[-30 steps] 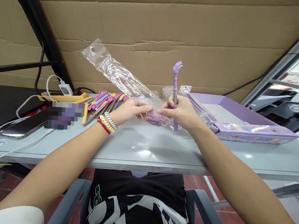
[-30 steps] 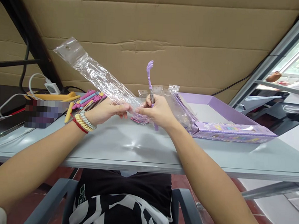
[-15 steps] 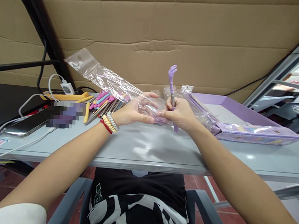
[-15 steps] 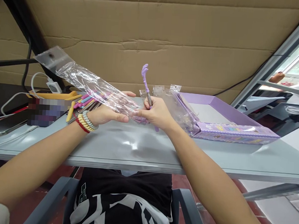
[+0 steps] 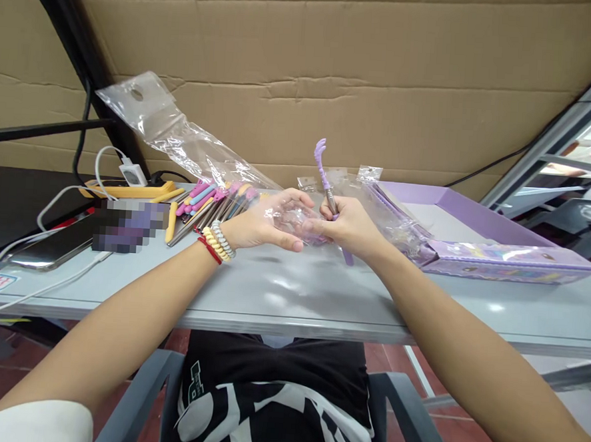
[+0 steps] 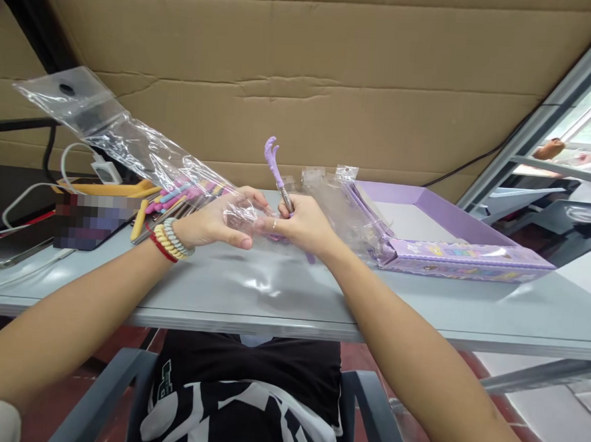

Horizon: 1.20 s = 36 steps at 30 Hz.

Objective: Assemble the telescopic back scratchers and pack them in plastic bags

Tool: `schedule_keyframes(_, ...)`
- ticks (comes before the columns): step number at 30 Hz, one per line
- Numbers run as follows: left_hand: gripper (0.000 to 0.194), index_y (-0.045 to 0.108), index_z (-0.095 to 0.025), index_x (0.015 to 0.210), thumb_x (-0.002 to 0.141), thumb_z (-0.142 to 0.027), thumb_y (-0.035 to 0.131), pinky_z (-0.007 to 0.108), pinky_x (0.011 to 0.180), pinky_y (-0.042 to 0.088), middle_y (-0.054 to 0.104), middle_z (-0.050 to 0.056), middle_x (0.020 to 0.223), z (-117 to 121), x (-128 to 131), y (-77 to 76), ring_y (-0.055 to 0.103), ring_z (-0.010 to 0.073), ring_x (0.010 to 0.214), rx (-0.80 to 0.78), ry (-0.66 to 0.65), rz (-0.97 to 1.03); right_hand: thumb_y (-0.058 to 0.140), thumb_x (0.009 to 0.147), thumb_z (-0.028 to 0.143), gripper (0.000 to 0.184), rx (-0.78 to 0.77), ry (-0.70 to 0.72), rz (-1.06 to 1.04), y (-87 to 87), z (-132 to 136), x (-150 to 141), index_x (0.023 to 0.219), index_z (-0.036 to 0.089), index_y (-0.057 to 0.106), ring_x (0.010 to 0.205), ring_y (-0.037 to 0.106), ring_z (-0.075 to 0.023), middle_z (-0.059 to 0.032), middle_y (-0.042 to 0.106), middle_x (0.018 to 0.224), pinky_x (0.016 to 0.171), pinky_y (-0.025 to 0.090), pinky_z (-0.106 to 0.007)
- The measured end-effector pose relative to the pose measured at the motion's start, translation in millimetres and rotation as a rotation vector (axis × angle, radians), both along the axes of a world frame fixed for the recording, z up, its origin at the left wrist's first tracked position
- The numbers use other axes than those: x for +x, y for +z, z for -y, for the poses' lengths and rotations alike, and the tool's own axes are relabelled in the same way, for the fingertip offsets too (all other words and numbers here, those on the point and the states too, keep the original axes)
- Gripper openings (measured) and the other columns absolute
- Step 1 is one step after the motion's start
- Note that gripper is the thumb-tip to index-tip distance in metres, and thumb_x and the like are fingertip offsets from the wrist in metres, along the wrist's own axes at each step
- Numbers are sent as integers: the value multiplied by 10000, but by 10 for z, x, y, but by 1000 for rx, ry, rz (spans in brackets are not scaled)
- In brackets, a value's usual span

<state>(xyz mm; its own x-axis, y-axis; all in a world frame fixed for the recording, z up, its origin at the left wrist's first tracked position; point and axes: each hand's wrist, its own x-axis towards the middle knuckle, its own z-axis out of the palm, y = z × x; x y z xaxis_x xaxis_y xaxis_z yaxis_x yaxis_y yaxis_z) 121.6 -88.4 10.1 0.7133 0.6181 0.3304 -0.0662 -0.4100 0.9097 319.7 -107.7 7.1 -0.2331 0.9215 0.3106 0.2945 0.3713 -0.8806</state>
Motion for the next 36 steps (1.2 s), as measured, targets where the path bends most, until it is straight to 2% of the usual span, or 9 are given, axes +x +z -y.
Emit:
schedule_keyframes(3,517,558,-207,1022,601,-279,848,330,792,524,594,75,1171,-34,-28,-6,633,175,904,5,44,30,822,616,456,584,-5,-8,22,10,-3,15,619,220,287,450,422,-76,72,390,497,449,334,-238)
schedule_keyframes(7,473,604,-191,1003,613,-299,849,300,762,505,641,66,1075,-133,-124,0,620,141,817,54,143,69,738,705,426,480,-10,-79,130,49,3,48,645,224,306,480,498,-115,43,469,519,480,361,-259)
schedule_keyframes(12,483,620,-170,972,580,-318,861,264,661,493,675,54,946,-266,-277,18,620,140,758,-49,231,164,641,718,332,330,137,-214,450,108,22,92,637,215,343,523,396,-97,39,467,563,511,298,-260)
schedule_keyframes(19,489,645,-135,880,524,-375,879,228,568,472,681,41,822,-400,-457,36,633,133,685,-187,346,265,502,731,236,64,159,-38,564,83,-5,144,757,203,454,614,437,-126,16,537,681,572,308,-258)
schedule_keyframes(23,521,653,-127,864,491,-403,892,221,558,484,687,43,790,-463,-524,19,630,124,652,-231,368,277,483,773,230,117,171,22,540,64,-2,149,881,206,522,595,472,-125,22,569,687,576,332,-252)
schedule_keyframes(27,517,651,-137,874,506,-414,887,226,562,489,685,30,773,-493,-553,-3,631,123,644,-241,333,305,535,828,352,274,155,53,467,77,22,132,1060,212,575,478,431,-98,52,551,616,535,329,-248)
schedule_keyframes(30,488,656,-142,862,533,-432,871,237,579,491,688,34,759,-503,-560,-17,634,130,655,-237,323,312,562,827,388,263,239,27,410,77,24,122,983,192,644,548,454,-101,26,572,647,562,335,-246)
schedule_keyframes(33,474,655,-151,857,551,-451,860,238,594,498,690,28,727,-509,-567,-27,645,135,668,-240,322,309,500,852,353,232,212,-4,369,69,20,118,845,181,655,562,459,-107,14,567,636,566,342,-253)
schedule_keyframes(36,469,647,-157,862,577,-474,841,237,599,505,697,30,734,-512,-576,-27,655,139,679,-231,312,300,482,840,307,218,225,-49,396,68,17,116,807,173,651,554,460,-116,8,560,604,562,340,-260)
